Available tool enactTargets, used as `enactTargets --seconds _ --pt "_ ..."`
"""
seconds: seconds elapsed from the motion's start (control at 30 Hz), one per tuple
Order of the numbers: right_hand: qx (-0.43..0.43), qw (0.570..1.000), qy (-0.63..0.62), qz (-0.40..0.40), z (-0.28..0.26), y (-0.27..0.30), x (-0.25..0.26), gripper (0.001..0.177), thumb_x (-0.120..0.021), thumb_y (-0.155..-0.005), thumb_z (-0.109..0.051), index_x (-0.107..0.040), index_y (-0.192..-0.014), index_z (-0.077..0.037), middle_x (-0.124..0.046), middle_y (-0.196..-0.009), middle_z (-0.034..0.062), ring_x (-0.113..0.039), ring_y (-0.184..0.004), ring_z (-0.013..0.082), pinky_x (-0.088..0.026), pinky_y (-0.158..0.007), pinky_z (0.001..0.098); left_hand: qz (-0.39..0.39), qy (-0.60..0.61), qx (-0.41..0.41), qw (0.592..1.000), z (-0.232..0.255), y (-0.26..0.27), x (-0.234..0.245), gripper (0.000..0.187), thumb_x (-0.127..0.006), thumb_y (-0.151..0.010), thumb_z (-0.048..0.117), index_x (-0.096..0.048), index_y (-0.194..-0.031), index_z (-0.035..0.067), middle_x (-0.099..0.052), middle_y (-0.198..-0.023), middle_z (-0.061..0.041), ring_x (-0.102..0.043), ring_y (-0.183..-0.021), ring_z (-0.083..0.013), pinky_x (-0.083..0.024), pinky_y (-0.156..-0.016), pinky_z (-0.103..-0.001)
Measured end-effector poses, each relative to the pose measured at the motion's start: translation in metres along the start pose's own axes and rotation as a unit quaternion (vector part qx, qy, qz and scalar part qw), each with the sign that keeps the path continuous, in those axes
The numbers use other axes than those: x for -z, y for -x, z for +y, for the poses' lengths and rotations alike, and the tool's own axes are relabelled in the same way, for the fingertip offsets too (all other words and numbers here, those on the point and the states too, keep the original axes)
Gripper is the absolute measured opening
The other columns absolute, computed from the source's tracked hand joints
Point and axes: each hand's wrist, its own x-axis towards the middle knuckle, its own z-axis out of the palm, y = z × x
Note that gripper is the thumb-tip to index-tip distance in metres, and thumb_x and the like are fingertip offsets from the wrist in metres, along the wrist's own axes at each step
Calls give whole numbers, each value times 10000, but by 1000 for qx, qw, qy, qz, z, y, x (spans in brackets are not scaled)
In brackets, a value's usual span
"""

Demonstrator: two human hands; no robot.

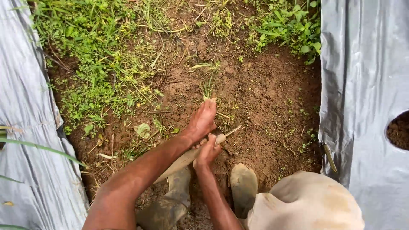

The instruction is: The person uses a hand hoe to loosen soil and remove weeds from the ground between rows of plants covered with plastic mulch. The person gathers the uprooted weeds by hand and discards them onto a nearby path.

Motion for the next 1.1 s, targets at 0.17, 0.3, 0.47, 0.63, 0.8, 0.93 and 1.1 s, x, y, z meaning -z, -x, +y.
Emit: enactTargets --seconds 0.17,0.3,0.47,0.63,0.8,0.93,1.1 --pt "-46 999 10 -14 7 44 11 664 -686 -792 -373 -396 -1270 -15 -523 -620 87 -535 -392 185 -507 -349 392 39 12 112 993 3 48 29 688 -636 -789 -119 -395 -1428 -35 -548 -1267 -223 -643 -952 -255 -569 -576 -284" --pt "-71 993 25 -96 0 89 27 487 -699 -804 -315 -448 -1111 -32 -478 -582 83 -504 -395 196 -494 -356 389 81 17 181 980 -22 90 24 684 -615 -779 -140 -423 -1428 -45 -571 -1267 -237 -652 -957 -275 -581 -597 -295" --pt "-125 971 111 -173 28 102 67 452 -686 -808 -328 -466 -1114 -78 -484 -607 70 -515 -432 178 -530 -401 370 98 16 260 961 -12 157 44 590 -738 -800 -90 -495 -1338 -88 -579 -1173 -221 -635 -966 -297 -617 -711 -353" --pt "-135 954 118 -242 12 152 45 607 -719 -790 -333 -424 -1237 -48 -499 -658 76 -518 -448 184 -506 -393 388 140 -52 265 953 -3 192 65 523 -741 -797 -82 -551 -1285 -94 -581 -1084 -195 -641 -929 -283 -626 -698 -353" --pt "-130 939 118 -294 12 142 50 389 -691 -822 -291 -476 -1052 -63 -476 -614 36 -500 -419 150 -494 -362 335 202 -61 258 943 -18 197 36 486 -586 -766 -192 -575 -1251 -152 -617 -1035 -272 -686 -815 -309 -625 -634 -325" --pt "-99 928 179 -312 28 158 55 337 -651 -870 -275 -462 -1038 -52 -484 -600 32 -507 -419 141 -501 -375 336 235 -9 277 931 -23 238 36 530 -561 -754 -207 -544 -1284 -202 -625 -1090 -349 -712 -811 -342 -630 -612 -357" --pt "-34 856 321 -405 54 195 48 548 -615 -932 -302 -377 -1300 27 -529 -684 13 -556 -483 114 -570 -426 332 337 86 352 869 -65 309 26 572 -554 -727 -258 -513 -1297 -242 -605 -1117 -419 -714 -745 -380 -609 -558 -370"
